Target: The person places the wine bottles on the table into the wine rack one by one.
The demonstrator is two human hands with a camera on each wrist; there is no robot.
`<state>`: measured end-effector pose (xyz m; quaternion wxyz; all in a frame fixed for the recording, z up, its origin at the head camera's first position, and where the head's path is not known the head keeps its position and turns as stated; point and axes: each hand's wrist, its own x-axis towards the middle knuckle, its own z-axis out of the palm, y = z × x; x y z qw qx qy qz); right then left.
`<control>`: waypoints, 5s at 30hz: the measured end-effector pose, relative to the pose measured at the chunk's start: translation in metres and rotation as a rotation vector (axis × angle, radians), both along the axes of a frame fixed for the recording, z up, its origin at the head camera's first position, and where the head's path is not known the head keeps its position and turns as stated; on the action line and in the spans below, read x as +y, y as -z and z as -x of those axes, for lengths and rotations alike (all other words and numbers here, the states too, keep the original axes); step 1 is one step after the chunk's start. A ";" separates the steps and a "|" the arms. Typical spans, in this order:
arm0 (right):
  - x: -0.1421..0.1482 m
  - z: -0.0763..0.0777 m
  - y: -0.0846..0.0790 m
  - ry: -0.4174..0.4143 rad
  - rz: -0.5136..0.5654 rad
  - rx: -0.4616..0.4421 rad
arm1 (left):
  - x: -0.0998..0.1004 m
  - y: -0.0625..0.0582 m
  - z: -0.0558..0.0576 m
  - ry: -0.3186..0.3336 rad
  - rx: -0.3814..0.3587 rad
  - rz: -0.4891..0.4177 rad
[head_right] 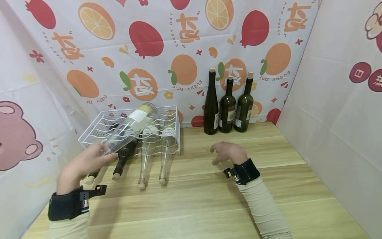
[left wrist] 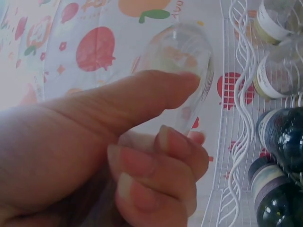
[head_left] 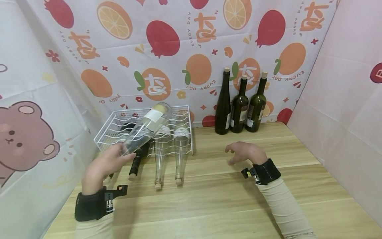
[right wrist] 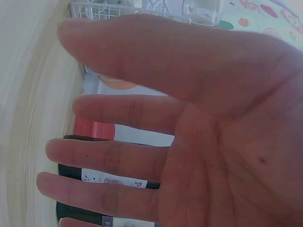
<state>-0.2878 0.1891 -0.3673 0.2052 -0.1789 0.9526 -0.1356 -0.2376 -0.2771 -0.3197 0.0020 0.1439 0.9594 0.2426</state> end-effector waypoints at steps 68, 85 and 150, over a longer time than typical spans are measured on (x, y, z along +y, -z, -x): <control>-0.004 -0.001 -0.001 -0.071 0.002 0.011 | -0.058 0.008 0.032 -0.370 -0.137 0.036; -0.007 0.001 0.004 -0.100 0.009 0.007 | -0.065 0.020 0.038 -0.440 -0.081 0.034; -0.009 0.000 0.002 -0.066 -0.006 -0.018 | -0.056 0.026 0.036 -0.624 0.157 -0.022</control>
